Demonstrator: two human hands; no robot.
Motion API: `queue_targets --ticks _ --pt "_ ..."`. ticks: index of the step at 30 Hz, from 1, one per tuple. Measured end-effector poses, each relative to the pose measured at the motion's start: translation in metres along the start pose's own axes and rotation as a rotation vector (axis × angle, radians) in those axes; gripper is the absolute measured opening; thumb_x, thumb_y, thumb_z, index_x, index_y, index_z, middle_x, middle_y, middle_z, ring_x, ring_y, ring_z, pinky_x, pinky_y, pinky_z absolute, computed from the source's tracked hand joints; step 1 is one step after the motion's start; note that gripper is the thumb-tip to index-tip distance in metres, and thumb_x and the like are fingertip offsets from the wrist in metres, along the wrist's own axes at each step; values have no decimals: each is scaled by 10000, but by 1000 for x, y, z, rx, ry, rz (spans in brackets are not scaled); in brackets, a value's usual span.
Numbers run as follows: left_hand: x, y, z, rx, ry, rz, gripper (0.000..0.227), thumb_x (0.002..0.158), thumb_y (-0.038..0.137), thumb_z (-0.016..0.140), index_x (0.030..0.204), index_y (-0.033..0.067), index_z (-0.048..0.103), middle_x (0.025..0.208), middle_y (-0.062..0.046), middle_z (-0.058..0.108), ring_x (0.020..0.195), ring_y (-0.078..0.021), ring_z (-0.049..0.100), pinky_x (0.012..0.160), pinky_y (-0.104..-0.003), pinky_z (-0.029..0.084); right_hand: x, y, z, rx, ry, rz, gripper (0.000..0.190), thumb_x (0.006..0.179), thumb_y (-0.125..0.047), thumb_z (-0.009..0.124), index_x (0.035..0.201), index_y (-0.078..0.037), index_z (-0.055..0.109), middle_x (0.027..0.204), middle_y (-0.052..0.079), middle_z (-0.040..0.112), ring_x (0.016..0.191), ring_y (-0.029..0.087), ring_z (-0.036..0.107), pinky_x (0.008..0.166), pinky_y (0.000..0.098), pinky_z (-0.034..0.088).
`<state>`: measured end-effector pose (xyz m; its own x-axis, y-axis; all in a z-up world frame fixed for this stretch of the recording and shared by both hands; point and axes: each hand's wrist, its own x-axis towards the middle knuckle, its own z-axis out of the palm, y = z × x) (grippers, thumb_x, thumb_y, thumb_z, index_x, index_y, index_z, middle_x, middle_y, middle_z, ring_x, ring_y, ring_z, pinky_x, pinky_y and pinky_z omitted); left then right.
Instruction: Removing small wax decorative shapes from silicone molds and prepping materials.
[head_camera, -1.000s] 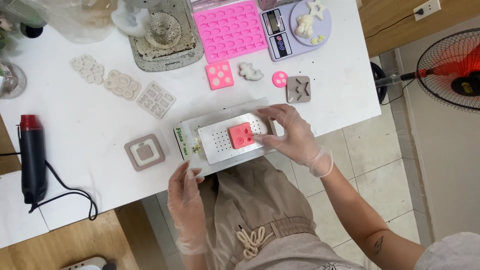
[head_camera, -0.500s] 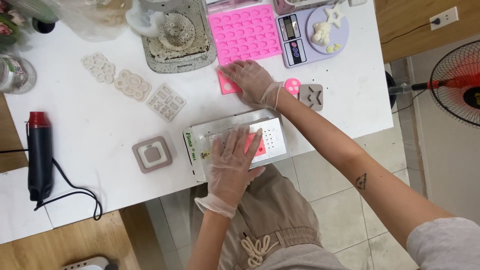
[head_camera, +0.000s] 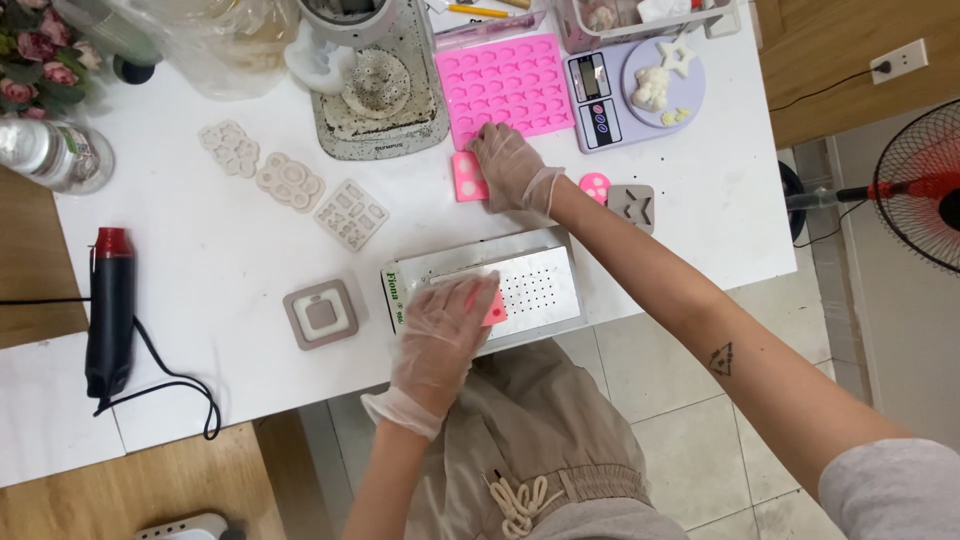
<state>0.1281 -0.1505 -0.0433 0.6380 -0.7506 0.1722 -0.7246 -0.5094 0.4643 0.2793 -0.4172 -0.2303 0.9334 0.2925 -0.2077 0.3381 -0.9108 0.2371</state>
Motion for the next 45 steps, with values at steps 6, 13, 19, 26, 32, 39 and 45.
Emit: queue_targets --ticks 6,13,19,26,32,39,45 --pt "-8 -6 1 103 -63 -122 785 843 385 712 1540 217 391 1458 -60 545 1356 -259 514 1087 -481 394 -17 2 -30 394 117 69 886 450 -336 825 1242 -32 570 1216 189 477 993 414 653 852 473 620" --pt "16 54 -41 -249 279 -347 726 841 212 776 1453 -7 454 1358 -202 584 1191 -323 609 943 -406 497 -110 21 -148 790 238 321 946 515 -141 945 1317 -22 457 1221 160 517 1066 328 580 941 398 528" --pt "36 86 -27 -1466 425 -830 684 949 269 611 1558 165 319 1499 -165 470 1415 -346 454 1173 -494 365 -199 -58 -277 1501 425 825 908 631 -84 859 1391 102 398 1274 302 524 1123 488 632 983 568 548" --pt "7 118 -49 -1418 596 -953 394 942 217 708 1321 128 645 1214 -79 662 1231 -175 577 1091 -419 477 -266 -111 -324 1458 381 766 850 567 -304 983 1277 -88 570 1064 98 680 931 260 698 833 385 560" --pt "-37 124 -80 -1372 664 -946 277 970 200 679 1230 104 686 1050 -29 669 1034 -89 554 1011 -393 521 -274 -101 -320 1777 228 449 529 988 -425 489 1292 -7 600 823 153 690 684 216 671 649 335 556" --pt "-44 126 -79 -1386 734 -1060 206 861 190 837 986 137 682 829 7 669 840 -57 585 829 -299 564 -259 -135 -309 1811 259 452 367 1074 -365 484 893 -83 633 678 60 549 600 136 517 551 262 461" --pt "-45 130 -84 -1268 746 -1016 289 798 255 886 936 139 660 775 -7 654 783 -51 574 738 -297 560 -266 -139 -309 1600 284 490 303 1074 -302 505 912 -93 652 659 35 504 653 118 462 577 242 386"
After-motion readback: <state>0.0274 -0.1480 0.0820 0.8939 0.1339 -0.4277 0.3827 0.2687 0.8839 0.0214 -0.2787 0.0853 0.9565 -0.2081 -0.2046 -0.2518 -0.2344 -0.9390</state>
